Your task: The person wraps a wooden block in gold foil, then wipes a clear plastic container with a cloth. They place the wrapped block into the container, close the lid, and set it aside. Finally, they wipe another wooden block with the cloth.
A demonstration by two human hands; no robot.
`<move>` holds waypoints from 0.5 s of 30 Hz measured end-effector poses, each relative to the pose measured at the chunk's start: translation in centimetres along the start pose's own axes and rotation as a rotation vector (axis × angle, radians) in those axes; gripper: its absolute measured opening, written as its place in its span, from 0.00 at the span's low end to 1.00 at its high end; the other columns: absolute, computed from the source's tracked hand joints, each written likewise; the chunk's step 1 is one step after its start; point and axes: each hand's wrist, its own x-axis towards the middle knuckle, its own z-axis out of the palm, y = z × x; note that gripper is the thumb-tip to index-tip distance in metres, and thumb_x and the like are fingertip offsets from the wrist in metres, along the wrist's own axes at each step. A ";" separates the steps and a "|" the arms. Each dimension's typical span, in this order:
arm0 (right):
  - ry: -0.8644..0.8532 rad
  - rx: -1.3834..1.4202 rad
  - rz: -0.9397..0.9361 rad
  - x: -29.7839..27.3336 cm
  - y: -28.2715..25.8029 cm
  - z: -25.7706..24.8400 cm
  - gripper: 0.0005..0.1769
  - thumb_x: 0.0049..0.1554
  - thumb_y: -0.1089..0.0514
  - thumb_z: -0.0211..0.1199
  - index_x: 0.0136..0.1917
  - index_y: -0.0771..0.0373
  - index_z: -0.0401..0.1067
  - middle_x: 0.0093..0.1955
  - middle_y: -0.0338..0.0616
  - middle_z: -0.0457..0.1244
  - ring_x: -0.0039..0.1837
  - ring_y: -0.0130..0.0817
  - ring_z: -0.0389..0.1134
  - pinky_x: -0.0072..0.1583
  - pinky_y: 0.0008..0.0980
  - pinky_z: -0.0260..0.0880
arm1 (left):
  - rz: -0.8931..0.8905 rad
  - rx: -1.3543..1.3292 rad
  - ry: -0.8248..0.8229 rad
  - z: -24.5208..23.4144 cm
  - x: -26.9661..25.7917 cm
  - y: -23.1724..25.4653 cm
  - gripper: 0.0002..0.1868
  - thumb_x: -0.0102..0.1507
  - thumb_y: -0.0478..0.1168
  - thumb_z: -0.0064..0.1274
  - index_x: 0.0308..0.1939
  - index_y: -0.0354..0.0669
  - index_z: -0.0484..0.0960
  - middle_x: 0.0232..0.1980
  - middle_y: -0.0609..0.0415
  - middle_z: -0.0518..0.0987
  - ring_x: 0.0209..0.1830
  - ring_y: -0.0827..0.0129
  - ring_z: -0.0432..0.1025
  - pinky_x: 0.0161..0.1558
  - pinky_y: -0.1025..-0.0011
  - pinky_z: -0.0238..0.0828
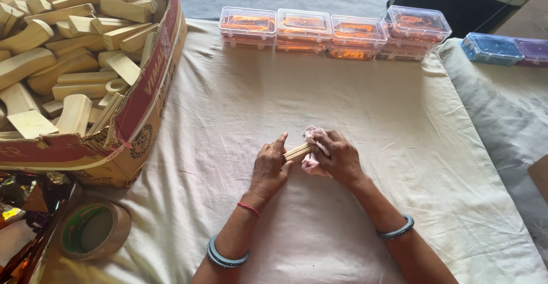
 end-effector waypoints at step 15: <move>0.033 0.077 0.133 0.0 1.2 1.2 0.24 0.56 0.45 0.69 0.63 0.53 0.75 0.55 0.46 0.67 0.49 0.45 0.74 0.48 0.43 0.76 | 0.154 0.097 -0.017 -0.1 0.2 -0.8 0.36 0.55 0.37 0.66 0.66 0.36 0.71 0.49 0.44 0.81 0.52 0.52 0.74 0.57 0.57 0.70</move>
